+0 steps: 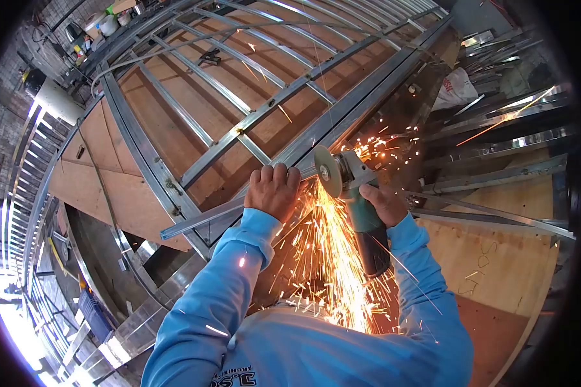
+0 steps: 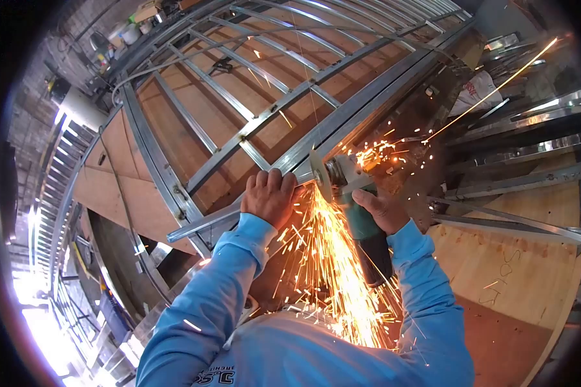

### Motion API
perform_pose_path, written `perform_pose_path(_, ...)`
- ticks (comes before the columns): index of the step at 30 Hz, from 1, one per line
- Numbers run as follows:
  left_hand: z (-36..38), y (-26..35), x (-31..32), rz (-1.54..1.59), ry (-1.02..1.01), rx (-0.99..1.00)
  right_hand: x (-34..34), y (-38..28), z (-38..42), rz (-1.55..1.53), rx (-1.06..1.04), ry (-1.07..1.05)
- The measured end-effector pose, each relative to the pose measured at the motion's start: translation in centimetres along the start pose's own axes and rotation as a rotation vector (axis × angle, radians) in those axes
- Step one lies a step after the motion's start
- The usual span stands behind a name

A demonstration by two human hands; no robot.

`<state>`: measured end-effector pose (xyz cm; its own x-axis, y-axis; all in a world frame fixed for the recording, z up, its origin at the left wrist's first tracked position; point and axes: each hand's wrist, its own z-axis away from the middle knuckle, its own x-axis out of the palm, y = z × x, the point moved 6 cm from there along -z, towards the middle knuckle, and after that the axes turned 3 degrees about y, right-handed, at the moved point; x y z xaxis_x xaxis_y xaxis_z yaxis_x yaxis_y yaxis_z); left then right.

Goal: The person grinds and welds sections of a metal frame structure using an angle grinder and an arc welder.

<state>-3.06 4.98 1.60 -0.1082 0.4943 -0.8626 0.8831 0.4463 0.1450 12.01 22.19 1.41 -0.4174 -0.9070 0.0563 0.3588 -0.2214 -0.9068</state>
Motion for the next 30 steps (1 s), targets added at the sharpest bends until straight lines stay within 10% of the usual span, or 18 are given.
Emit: perform_pose_path(30,-0.1,0.1,-0.8,0.004,-0.023,0.018,-1.8,2.0,0.6,0.142,0.033,0.045)
